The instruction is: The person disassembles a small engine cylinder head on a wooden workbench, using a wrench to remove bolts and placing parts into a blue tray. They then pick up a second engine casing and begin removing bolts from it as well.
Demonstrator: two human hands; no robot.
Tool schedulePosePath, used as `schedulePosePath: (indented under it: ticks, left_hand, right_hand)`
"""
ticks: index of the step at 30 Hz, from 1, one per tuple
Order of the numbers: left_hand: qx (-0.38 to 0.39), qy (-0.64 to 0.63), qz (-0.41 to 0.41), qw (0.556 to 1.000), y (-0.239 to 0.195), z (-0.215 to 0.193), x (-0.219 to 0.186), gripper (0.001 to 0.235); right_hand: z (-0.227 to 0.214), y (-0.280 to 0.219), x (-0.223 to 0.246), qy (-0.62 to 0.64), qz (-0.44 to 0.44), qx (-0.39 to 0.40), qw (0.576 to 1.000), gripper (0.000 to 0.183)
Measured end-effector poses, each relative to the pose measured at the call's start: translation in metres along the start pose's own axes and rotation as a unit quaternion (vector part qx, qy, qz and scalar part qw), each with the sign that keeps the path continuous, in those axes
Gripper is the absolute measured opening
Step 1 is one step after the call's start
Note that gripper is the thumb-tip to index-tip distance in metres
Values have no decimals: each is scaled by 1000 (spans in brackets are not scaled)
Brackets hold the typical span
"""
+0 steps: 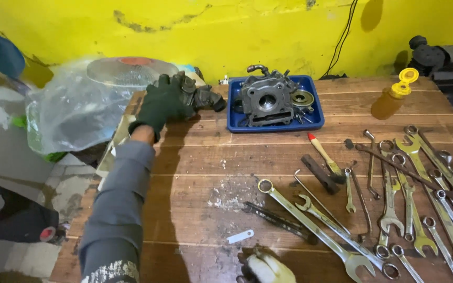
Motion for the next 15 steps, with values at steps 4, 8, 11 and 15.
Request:
schedulePosePath:
  ticks: [4,8,11,15]
  left_hand:
    - [-73,44,88,992,-3,6,8,109]
    - [-112,72,114,985,-9,5,6,104]
    - [-110,76,95,986,-31,2,-4,101]
    - [-55,65,26,996,-62,6,-21,97]
  right_hand:
    - [-5,-9,6,-106,-431,-174,879,43]
    - [-18,-26,28,-25,-475,-164,864,44]
    - [-18,-26,25,-51,-470,-159,867,46]
    - [-21,-29,27,-32,-477,-182,859,43]
Point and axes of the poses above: each hand's wrist, its own y-axis towards the middle knuckle, its own z-axis out of the palm, x = y × z, the point moved 5 cm from there along y, towards the middle knuckle, and after that the axes turned 4 degrees about x, right-handed, at the moved point
